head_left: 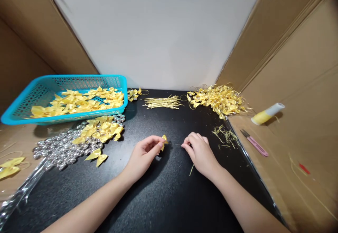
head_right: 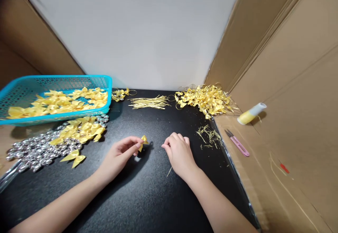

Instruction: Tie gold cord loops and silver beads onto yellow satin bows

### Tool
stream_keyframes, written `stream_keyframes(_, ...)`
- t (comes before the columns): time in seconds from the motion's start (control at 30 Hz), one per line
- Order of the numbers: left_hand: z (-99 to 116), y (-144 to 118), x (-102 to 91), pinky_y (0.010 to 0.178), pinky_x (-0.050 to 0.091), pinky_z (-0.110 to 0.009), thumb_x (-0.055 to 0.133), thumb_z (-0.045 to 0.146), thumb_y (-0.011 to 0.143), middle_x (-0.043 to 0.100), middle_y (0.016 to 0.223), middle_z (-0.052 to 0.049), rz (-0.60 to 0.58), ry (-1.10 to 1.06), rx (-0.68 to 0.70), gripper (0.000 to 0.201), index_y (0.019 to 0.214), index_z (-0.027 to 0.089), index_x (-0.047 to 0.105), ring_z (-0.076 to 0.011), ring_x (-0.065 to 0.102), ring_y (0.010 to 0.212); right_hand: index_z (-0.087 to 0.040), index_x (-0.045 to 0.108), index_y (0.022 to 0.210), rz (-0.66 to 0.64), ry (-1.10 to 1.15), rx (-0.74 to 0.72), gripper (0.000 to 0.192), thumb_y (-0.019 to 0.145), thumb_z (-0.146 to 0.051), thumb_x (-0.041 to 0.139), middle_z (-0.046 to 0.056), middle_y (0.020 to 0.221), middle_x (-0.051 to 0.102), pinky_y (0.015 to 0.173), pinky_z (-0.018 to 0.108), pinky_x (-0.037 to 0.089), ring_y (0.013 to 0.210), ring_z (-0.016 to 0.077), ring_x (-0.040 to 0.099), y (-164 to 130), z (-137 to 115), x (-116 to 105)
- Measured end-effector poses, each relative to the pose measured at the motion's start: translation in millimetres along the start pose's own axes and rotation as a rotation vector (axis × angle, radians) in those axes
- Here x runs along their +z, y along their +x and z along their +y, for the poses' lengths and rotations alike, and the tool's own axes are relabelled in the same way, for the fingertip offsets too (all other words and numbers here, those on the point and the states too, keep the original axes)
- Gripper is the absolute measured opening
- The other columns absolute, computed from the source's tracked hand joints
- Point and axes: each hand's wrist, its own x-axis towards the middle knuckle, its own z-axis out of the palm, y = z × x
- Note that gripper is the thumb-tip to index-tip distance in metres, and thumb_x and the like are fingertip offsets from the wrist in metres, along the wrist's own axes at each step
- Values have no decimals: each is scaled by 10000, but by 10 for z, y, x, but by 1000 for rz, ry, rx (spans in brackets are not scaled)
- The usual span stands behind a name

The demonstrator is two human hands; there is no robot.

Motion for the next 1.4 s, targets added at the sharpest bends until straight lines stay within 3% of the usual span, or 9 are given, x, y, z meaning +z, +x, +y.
stream_keyframes(0.13,-30,-25,18,667,476,-268,701,364,772,685,781,-40,-32,17,18,221,850,158,697,-155,593,703,-195,532,789,14,186,-58,154,943,-198,531,20,875,608,792,338,362,858,183,548,-28,-55,19)
stream_keyframes(0.33,-52,-64,43,647,467,-269,726,355,768,658,778,-54,-193,82,104,225,870,155,730,-160,591,696,-193,517,785,-43,325,-93,156,940,-181,532,12,864,594,769,321,371,847,175,544,-69,-160,87)
stream_keyframes(0.83,-45,-40,24,623,436,-253,688,370,801,666,712,-50,-172,102,95,232,742,153,746,-152,580,667,-191,530,801,-24,374,-74,138,938,-174,528,8,866,585,775,303,384,846,166,546,-90,-172,185)
stream_keyframes(1.1,-57,-46,16,617,423,-249,676,383,810,662,685,-52,-180,155,119,249,726,161,751,-151,580,654,-194,678,817,23,581,-80,44,839,-157,671,0,806,676,760,262,425,787,144,623,-83,-187,199)
stream_keyframes(1.4,-43,-57,27,620,417,-251,677,409,807,660,700,-59,-192,140,93,275,738,157,763,-153,578,661,-182,690,752,-19,551,-114,103,842,-147,655,13,761,685,718,247,427,763,147,620,-83,-202,211)
